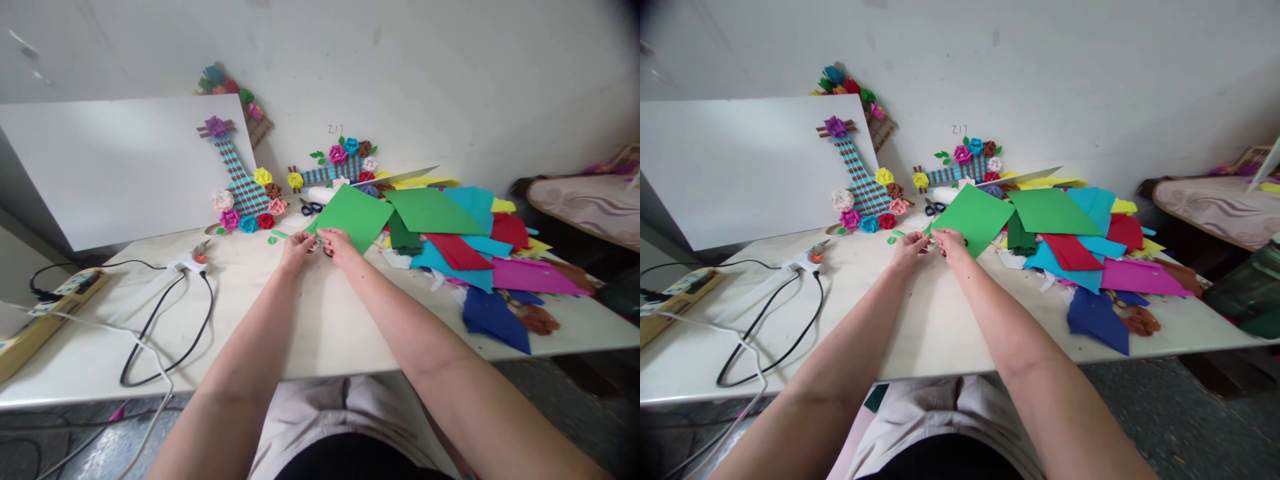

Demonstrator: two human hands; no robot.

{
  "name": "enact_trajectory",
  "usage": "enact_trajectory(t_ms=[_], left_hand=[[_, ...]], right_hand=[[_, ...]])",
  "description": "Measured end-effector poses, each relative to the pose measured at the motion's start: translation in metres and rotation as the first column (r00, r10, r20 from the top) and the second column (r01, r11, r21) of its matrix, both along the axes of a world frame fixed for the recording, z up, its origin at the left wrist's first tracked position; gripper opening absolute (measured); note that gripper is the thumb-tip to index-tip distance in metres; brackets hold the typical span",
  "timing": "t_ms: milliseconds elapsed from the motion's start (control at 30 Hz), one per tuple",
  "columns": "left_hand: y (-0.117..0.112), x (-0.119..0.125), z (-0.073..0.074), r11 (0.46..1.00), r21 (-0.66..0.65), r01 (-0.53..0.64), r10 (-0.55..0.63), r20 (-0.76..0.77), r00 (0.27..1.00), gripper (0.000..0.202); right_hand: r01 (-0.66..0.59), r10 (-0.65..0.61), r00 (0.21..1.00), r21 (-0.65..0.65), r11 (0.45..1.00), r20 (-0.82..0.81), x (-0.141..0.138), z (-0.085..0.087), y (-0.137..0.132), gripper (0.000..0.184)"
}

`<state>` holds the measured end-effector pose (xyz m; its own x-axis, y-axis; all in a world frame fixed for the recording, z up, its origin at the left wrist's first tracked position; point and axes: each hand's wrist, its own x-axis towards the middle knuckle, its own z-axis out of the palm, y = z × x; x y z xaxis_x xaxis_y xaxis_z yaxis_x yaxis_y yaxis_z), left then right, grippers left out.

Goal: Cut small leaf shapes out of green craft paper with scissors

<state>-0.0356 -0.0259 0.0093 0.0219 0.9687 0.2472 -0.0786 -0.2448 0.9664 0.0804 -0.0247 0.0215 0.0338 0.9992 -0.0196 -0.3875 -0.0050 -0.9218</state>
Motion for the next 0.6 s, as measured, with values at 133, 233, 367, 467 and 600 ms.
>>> enact_trajectory(t_ms=[133, 233, 367, 467, 600], left_hand=[[-0.001, -0.001, 0.001, 1.0, -0.004, 0.024, -0.024, 0.003, 1.0, 0.032], [-0.001, -0.003, 0.001, 0.999, -0.033, 0.026, -0.025, 0.029, 0.999, 0.032], [0.0, -0.006, 0.001, 0.997, -0.066, -0.031, 0.035, 0.053, 0.998, 0.029], [0.001, -0.007, 0.001, 0.997, -0.039, -0.072, 0.073, 0.018, 0.997, 0.026], [0.004, -0.006, -0.003, 0.995, 0.005, -0.096, 0.096, -0.029, 0.995, 0.024]], right_hand=[[0.041, -0.042, 0.998, 0.021, 0.999, 0.053, 0.0, -0.003, 0.002, 0.017], [0.079, -0.082, 0.991, 0.035, 0.996, 0.104, 0.0, -0.005, 0.005, 0.015], [0.1, -0.114, 0.973, 0.076, 0.992, 0.203, -0.001, -0.009, 0.007, 0.015], [0.079, -0.106, 0.962, 0.116, 0.99, 0.251, -0.002, -0.011, 0.008, 0.016], [0.053, -0.086, 0.955, 0.121, 0.991, 0.285, -0.001, -0.013, 0.008, 0.015]])
